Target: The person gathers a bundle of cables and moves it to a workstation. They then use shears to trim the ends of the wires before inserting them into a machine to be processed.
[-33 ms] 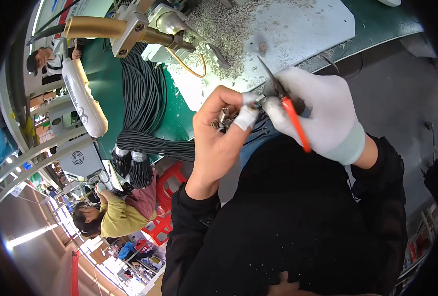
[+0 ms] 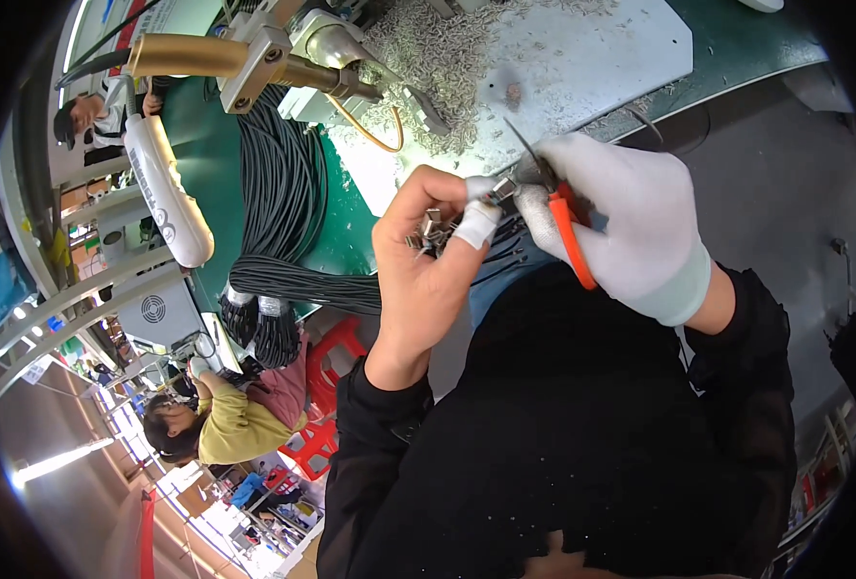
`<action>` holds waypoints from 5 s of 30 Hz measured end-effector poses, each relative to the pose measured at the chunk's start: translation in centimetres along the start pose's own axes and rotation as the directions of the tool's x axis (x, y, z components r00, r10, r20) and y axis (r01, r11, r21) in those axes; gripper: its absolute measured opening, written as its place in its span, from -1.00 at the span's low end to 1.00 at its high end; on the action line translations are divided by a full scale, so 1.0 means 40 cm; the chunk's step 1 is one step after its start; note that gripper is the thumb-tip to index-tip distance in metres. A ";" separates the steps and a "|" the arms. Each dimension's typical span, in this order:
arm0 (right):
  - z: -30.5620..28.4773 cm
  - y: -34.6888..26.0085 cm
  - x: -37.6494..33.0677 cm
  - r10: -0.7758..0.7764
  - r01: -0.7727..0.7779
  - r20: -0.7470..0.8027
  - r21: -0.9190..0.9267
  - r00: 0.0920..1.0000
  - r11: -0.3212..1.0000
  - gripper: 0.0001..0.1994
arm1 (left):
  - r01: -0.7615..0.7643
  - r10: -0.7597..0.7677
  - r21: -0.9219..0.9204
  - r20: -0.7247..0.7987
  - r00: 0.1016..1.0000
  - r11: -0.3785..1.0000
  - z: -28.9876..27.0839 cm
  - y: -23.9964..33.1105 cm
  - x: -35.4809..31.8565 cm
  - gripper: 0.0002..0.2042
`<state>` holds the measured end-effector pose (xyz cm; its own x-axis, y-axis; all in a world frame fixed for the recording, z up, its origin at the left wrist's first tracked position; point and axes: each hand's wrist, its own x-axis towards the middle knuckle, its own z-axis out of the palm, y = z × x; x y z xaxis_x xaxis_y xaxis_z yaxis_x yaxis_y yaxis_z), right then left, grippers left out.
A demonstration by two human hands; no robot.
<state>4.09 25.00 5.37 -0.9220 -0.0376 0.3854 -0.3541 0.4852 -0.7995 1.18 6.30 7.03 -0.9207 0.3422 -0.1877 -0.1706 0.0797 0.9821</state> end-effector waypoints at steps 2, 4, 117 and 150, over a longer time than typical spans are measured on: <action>0.007 0.003 -0.006 -0.172 0.149 -0.139 -0.161 0.975 0.976 -0.87 | -0.066 0.068 0.095 -0.022 0.997 0.993 0.014 0.005 0.004 -0.86; 0.009 0.003 -0.013 -0.221 0.181 -0.070 -0.370 0.973 0.911 -0.86 | -0.179 0.202 0.276 -0.054 0.978 0.944 0.025 0.007 0.004 -0.87; 0.160 0.253 0.261 -0.578 0.581 0.219 0.054 0.786 0.812 -0.81 | -0.117 0.161 0.738 0.012 0.987 0.665 -0.130 -0.031 0.207 -0.93; 0.012 0.018 0.024 0.602 -0.615 0.208 0.487 0.771 0.620 -0.82 | -0.353 0.329 0.167 0.157 0.931 0.920 -0.095 -0.144 0.012 -0.56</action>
<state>2.89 24.91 4.94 -0.9567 0.0807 -0.2798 0.2714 -0.1012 -0.9571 0.41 2.45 1.35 -0.8585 0.4916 0.1462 0.2269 0.1084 0.9679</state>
